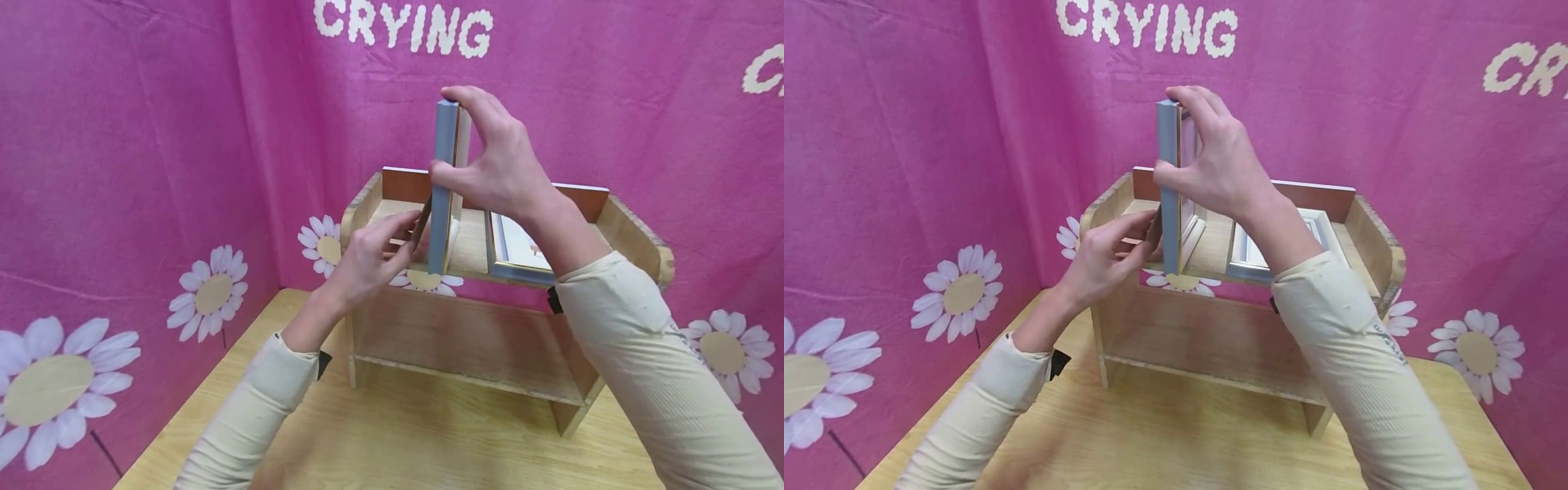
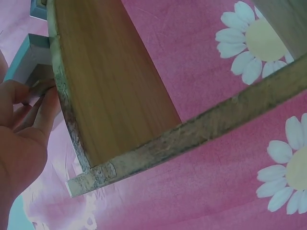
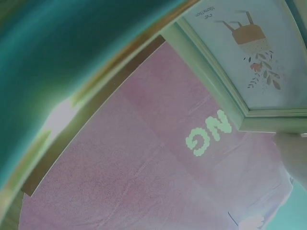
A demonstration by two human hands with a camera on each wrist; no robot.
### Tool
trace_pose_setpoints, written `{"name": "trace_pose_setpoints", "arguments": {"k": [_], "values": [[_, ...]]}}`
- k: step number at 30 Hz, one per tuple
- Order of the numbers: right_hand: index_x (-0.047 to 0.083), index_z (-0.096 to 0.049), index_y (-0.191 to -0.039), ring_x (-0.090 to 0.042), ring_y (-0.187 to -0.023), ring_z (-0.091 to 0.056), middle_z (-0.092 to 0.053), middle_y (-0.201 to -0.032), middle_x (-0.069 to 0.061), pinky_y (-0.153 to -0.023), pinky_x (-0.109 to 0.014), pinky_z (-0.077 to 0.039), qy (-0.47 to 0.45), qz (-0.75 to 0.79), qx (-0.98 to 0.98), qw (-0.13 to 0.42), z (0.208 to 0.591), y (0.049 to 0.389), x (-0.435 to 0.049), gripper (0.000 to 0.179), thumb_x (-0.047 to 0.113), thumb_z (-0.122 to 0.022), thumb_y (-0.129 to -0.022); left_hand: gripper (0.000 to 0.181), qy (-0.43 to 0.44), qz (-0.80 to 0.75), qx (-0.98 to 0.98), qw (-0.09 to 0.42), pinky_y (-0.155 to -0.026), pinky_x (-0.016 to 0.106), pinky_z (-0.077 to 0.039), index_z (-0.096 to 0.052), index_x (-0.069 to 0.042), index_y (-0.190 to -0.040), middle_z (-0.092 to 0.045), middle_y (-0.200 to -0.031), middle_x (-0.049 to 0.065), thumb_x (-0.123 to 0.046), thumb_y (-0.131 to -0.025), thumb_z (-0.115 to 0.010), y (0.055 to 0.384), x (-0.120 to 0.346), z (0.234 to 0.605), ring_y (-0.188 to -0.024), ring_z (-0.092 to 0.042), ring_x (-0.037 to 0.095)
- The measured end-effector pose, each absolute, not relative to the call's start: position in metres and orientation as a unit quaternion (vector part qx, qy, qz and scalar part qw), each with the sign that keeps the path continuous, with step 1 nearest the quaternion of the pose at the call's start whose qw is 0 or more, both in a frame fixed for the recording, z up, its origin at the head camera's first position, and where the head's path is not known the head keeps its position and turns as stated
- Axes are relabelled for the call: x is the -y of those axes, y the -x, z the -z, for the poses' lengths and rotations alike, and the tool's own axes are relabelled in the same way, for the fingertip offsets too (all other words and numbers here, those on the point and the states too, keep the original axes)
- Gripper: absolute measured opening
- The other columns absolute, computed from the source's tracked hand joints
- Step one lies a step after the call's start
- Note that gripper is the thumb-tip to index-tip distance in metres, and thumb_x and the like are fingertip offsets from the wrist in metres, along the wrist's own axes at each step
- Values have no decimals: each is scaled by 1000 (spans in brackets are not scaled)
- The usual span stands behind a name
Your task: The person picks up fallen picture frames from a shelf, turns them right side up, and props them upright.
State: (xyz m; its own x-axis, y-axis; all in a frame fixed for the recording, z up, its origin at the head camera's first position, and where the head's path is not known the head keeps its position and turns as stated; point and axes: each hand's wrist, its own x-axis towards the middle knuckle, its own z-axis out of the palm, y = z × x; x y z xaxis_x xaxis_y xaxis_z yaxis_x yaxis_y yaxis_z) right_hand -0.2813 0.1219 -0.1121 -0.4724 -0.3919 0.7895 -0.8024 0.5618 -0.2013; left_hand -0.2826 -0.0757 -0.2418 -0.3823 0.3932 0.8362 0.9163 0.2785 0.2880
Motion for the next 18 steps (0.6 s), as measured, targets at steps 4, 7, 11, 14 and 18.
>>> {"name": "trace_pose_setpoints", "arguments": {"k": [4,7,11,14,18], "values": [[10,-48,-145,-13,-132,-45,-51,-145,-6,-112,-25,-35,-371,-280,813,351,110,282,-123,72,14,-75,-78,41,453,394,728,332,-75,24,-60,-55,11,-130,-66,-118,24,9,-89,-62,283,76,241,-97,-70,28],[11,-47,-146,-13,-133,-45,-50,-146,-5,-113,-25,-34,-375,-274,818,340,108,282,-123,74,14,-75,-77,42,452,392,728,335,-75,24,-61,-55,12,-129,-66,-117,25,10,-88,-62,283,78,241,-98,-70,30],[11,-45,-148,-13,-136,-43,-47,-149,-4,-114,-25,-33,-377,-258,831,318,104,281,-120,76,14,-74,-78,40,446,391,732,336,-77,27,-61,-56,12,-127,-66,-116,25,11,-87,-62,284,81,241,-100,-69,32],[11,-45,-148,-16,-136,-43,-46,-150,-5,-115,-29,-34,-381,-240,840,303,99,280,-118,76,16,-74,-78,39,445,389,731,341,-76,28,-61,-56,13,-126,-66,-115,26,11,-87,-62,285,84,241,-99,-70,33],[10,-46,-147,-20,-135,-45,-47,-150,-7,-116,-33,-34,-389,-226,843,294,95,281,-117,75,16,-74,-78,39,444,383,730,351,-74,31,-62,-57,13,-124,-67,-113,26,12,-86,-63,286,88,240,-97,-70,34]]}}
